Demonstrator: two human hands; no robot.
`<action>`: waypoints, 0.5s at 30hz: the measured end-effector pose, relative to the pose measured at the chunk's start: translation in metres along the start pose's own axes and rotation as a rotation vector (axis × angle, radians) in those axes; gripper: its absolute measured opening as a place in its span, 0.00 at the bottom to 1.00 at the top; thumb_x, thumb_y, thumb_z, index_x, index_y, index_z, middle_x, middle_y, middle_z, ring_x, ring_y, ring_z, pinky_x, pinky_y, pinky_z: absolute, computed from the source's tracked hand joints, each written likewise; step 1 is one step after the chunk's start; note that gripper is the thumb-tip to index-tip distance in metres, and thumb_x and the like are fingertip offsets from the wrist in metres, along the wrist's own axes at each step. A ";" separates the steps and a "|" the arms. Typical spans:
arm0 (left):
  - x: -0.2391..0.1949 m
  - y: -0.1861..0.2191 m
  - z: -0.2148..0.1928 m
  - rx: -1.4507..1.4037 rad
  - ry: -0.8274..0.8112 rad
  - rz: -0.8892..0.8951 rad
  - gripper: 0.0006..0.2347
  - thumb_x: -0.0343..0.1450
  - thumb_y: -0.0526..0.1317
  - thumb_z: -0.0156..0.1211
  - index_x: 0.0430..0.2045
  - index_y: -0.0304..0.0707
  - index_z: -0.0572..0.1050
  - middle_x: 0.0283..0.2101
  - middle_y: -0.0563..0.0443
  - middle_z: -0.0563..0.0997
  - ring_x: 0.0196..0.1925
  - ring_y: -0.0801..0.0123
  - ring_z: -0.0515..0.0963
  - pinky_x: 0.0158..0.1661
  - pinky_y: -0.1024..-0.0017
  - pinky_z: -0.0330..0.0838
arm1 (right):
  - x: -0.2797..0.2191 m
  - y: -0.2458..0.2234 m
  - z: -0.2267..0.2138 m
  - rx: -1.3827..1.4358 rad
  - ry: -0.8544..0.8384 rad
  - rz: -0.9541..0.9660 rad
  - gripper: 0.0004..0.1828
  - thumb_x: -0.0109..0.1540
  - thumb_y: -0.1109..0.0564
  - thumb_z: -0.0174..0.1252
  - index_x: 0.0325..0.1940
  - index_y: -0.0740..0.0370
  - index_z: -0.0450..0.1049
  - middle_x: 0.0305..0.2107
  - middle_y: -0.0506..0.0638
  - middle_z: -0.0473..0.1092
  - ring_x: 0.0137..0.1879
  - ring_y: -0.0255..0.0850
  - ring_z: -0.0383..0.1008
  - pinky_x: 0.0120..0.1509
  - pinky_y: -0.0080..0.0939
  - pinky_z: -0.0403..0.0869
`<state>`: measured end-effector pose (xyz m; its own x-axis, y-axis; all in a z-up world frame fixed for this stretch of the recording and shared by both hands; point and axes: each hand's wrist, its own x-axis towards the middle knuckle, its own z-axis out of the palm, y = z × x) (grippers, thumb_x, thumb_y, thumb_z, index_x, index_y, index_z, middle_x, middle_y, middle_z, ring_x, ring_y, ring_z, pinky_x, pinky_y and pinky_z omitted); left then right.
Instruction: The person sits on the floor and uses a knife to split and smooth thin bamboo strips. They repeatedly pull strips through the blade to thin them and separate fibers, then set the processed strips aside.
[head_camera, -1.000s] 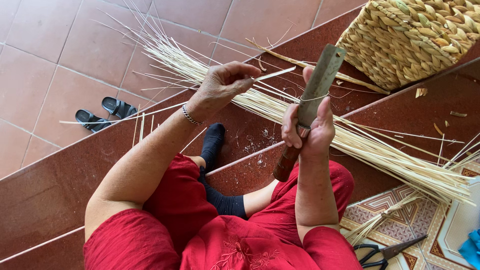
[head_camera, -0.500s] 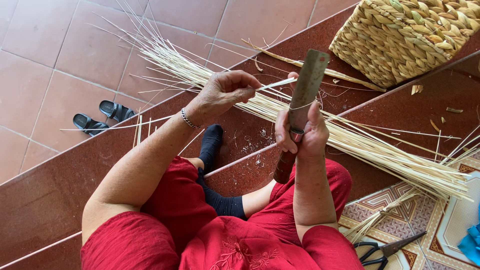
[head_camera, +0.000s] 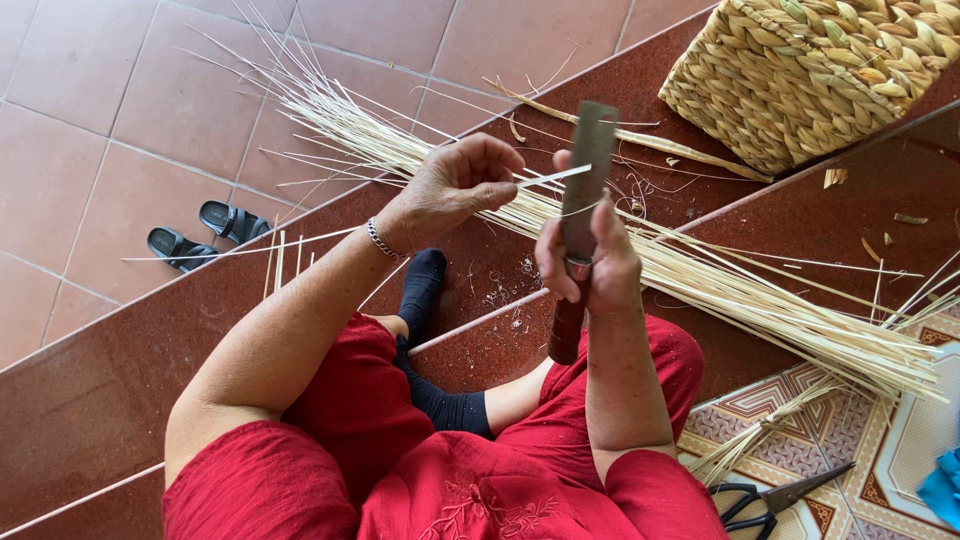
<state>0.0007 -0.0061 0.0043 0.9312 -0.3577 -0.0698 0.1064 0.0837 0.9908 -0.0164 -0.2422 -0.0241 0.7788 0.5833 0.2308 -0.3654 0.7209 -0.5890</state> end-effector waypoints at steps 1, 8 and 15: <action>0.002 0.000 0.001 -0.030 -0.016 0.019 0.13 0.74 0.36 0.65 0.50 0.31 0.72 0.42 0.51 0.80 0.43 0.77 0.80 0.47 0.76 0.79 | 0.001 0.001 -0.001 -0.068 0.001 0.019 0.35 0.75 0.38 0.43 0.79 0.61 0.50 0.25 0.60 0.71 0.15 0.33 0.60 0.18 0.34 0.64; 0.000 -0.001 -0.016 0.124 -0.065 -0.017 0.11 0.75 0.40 0.61 0.46 0.31 0.74 0.41 0.52 0.81 0.42 0.79 0.81 0.45 0.78 0.81 | -0.006 -0.009 -0.009 -0.175 0.102 0.071 0.39 0.73 0.35 0.46 0.79 0.65 0.53 0.28 0.58 0.72 0.17 0.33 0.61 0.20 0.33 0.63; -0.003 0.000 -0.005 0.273 0.057 -0.103 0.07 0.73 0.39 0.65 0.37 0.33 0.81 0.29 0.60 0.79 0.30 0.84 0.74 0.30 0.82 0.71 | -0.004 -0.010 -0.003 -0.080 0.049 0.107 0.38 0.74 0.35 0.44 0.79 0.63 0.52 0.26 0.58 0.72 0.15 0.32 0.59 0.20 0.32 0.63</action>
<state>-0.0009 -0.0003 0.0036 0.9392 -0.2982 -0.1704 0.1110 -0.2059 0.9723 -0.0144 -0.2530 -0.0216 0.7624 0.6347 0.1265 -0.4072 0.6223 -0.6685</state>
